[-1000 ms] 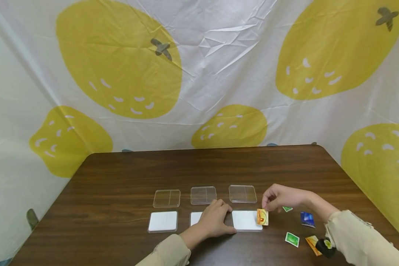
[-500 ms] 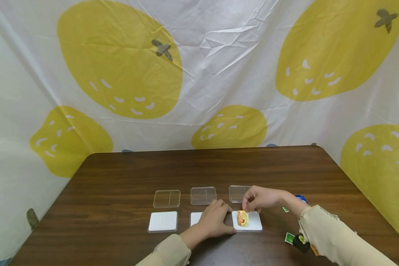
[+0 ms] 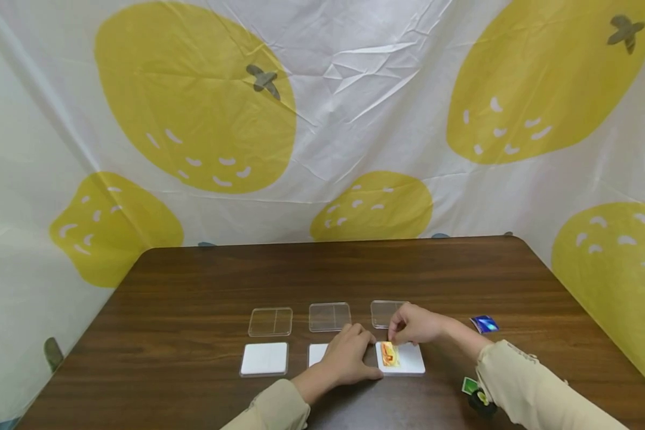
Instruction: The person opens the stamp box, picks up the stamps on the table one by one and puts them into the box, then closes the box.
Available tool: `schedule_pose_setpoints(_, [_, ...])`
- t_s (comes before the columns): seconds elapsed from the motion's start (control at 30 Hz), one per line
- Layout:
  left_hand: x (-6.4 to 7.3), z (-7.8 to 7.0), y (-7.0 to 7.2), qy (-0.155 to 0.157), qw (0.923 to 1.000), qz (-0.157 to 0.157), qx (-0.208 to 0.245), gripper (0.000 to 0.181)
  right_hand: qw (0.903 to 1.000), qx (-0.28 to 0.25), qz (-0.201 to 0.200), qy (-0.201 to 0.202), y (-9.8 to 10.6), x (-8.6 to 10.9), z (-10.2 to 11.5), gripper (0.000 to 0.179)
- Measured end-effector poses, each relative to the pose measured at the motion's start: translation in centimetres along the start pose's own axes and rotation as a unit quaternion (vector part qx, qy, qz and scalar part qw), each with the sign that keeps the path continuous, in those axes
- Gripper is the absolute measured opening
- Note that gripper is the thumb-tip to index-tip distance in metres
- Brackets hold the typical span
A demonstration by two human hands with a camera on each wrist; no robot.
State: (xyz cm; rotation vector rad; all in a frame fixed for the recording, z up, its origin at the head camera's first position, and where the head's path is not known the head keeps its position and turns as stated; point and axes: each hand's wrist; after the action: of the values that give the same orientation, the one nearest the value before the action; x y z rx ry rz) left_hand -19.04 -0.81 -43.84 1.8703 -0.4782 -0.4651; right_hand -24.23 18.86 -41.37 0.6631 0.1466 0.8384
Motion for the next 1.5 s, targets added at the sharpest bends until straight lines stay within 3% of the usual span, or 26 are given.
schedule_pose_setpoints(0.17, [-0.1, 0.1, -0.1, -0.006, 1.0, -0.002, 0.004, 0.05, 0.9983, 0.028, -0.021, 0.046, -0.1, 0.1, -0.6, 0.006])
schedule_pose_setpoints(0.6, [-0.1, 0.0, 0.0, 0.002, 1.0, -0.002, 0.0, 0.051, 0.9973, 0.061, -0.04, 0.0, -0.5, 0.1, 0.0, 0.006])
schedule_pose_setpoints(0.97, [-0.1, 0.1, -0.1, 0.0, 1.0, 0.0, 0.006, 0.05, 0.998, 0.049, -0.039, 0.008, 0.6, 0.7, -0.2, 0.005])
schedule_pose_setpoints(1.2, [0.0, 0.0, -0.1, 0.001, 1.0, 0.003, 0.007, 0.049, 0.998, 0.036, -0.046, 0.023, 1.6, 2.8, -0.4, 0.008])
schedule_pose_setpoints(1.5, [0.0, 0.0, -0.1, -0.003, 1.0, 0.003, 0.001, 0.05, 0.9959, 0.033, -0.068, 0.051, 2.2, 8.3, -1.0, 0.009])
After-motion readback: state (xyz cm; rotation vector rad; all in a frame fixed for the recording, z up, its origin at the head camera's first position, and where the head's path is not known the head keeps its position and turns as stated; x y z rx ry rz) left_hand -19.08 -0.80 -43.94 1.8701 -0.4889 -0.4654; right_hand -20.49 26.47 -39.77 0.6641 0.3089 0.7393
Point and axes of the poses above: each hand's wrist, its own x-axis away from the middle knuckle, its own y-axis out of the back of the hand, z = x × y, and after that the axes turned 1 degree about z, right-handed
